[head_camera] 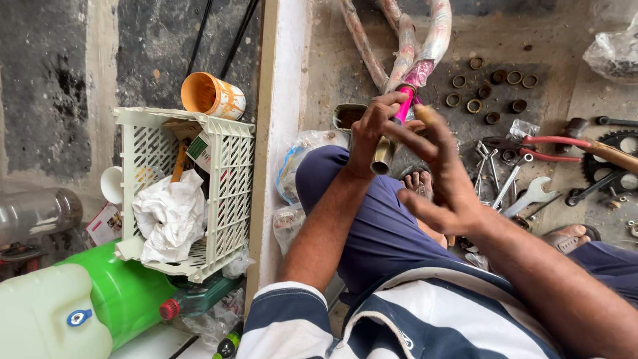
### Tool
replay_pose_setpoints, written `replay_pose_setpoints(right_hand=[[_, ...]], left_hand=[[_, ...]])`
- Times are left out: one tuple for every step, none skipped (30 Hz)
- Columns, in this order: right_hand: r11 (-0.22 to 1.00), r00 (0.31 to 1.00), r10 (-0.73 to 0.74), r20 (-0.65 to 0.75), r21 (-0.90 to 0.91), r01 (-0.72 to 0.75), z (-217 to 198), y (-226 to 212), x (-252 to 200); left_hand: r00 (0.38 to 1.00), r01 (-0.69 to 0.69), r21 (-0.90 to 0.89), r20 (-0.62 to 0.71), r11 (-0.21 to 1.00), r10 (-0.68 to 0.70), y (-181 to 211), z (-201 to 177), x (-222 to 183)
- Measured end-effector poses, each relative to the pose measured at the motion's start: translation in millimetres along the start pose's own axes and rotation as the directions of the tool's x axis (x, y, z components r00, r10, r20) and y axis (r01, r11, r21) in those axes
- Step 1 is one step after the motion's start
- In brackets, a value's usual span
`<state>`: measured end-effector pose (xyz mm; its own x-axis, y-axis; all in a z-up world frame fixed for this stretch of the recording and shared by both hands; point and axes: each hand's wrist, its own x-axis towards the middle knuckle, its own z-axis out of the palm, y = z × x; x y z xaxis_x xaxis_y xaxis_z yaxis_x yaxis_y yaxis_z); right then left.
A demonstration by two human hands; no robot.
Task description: The person holds a bicycle fork and inserts a metal tube into the head tube while handling various bicycle parts on the floor.
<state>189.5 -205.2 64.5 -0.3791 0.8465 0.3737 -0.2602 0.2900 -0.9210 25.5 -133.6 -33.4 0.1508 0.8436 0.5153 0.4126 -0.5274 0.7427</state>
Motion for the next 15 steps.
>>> replay_pose_setpoints(right_hand=[[0.991,0.998,-0.017,0.065,-0.131,0.025,-3,3,6],[0.956,0.994,-0.089,0.069,-0.272,0.105,-1,0,6],[0.895,0.984,-0.160,0.083,-0.407,0.180,2,-5,2],[0.815,0.970,-0.217,0.111,-0.526,0.243,4,-8,-1],[0.891,0.985,-0.160,0.064,-0.421,0.172,3,-7,0],[0.946,0.995,-0.098,0.019,-0.309,0.099,2,-6,0],[0.982,0.999,-0.030,-0.019,-0.189,0.026,1,-5,-2],[0.930,0.998,-0.061,0.016,-0.361,0.063,2,-4,-3],[0.848,0.995,-0.085,0.057,-0.520,0.102,5,-2,-4],[0.736,0.989,-0.106,0.102,-0.661,0.147,6,1,-3],[0.849,0.992,-0.117,0.039,-0.514,0.120,5,1,-4],[0.934,0.994,-0.106,-0.023,-0.346,0.092,5,-1,-10],[0.984,0.993,-0.083,-0.082,-0.163,0.069,4,-1,-14],[0.967,0.995,-0.038,-0.094,-0.255,0.012,1,1,-13],[0.938,0.994,0.007,-0.110,-0.343,-0.044,-4,5,-10]], left_hand=[[1.000,-0.010,0.009,0.021,1.000,0.010,-1,-1,1],[0.999,-0.022,0.020,0.040,1.000,0.021,-2,-2,2],[1.000,-0.009,-0.008,0.021,1.000,0.009,-3,-2,4],[1.000,0.016,-0.035,0.000,0.999,-0.016,-2,0,1],[0.999,0.041,-0.062,-0.021,0.997,-0.042,-1,0,-3],[0.998,0.058,-0.041,0.006,0.997,-0.058,-2,1,-3],[0.997,0.076,-0.020,0.033,0.997,-0.075,-4,1,-2],[0.994,0.088,0.001,0.062,0.996,-0.088,-5,2,-1],[0.997,0.078,-0.074,0.019,0.994,-0.077,-3,5,-2],[0.998,0.059,-0.147,-0.027,0.987,-0.064,-1,10,0],[0.996,0.036,-0.219,-0.074,0.975,-0.053,0,12,3],[0.994,0.001,-0.145,-0.108,0.989,-0.017,0,13,5],[0.990,-0.032,-0.069,-0.139,0.997,0.022,0,14,7],[0.984,-0.064,0.007,-0.166,0.998,0.064,1,14,9],[0.992,-0.037,-0.047,-0.120,0.998,0.031,2,11,8]])
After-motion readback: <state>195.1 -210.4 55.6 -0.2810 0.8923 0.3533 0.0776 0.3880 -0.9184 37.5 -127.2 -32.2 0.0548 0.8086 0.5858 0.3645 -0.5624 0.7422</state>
